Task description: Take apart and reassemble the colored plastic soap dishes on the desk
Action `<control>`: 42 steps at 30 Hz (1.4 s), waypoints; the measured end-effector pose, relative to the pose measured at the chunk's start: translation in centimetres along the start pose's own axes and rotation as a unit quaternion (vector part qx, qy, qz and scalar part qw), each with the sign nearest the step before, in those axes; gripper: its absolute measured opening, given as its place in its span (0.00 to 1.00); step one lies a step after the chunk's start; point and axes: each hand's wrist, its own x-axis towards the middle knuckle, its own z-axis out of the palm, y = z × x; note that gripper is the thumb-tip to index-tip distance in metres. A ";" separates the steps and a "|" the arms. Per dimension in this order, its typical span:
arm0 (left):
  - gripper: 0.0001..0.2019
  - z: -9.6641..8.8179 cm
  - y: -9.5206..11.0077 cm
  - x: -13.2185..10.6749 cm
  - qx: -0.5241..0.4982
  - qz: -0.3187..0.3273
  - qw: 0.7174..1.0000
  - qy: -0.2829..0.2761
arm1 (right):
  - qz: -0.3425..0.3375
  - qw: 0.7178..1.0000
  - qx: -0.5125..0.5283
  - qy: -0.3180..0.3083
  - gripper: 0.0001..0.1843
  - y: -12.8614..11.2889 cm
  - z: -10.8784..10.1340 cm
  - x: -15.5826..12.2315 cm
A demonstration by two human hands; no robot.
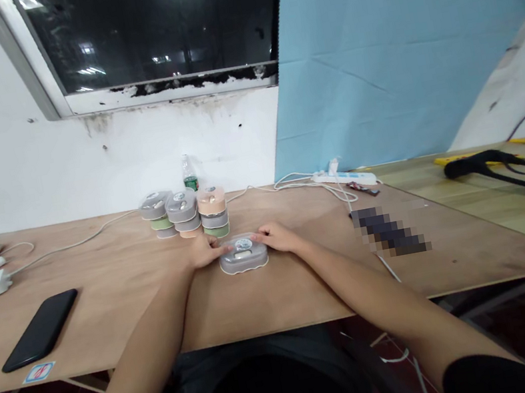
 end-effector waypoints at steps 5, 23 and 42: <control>0.29 0.7 -0.3 0.2 0.018 0.016 1.000 0.010 | 0.026 0.999 0.020 0.010 0.27 0.9 -0.5 0.3; 0.29 0.9 0.0 0.1 0.101 0.005 0.995 0.000 | 0.217 0.956 -0.052 0.189 0.28 5.2 -3.5 0.5; 0.26 1.3 -1.7 0.7 0.094 0.011 0.995 0.032 | 0.138 0.985 -0.010 0.099 0.42 -0.6 -0.1 0.1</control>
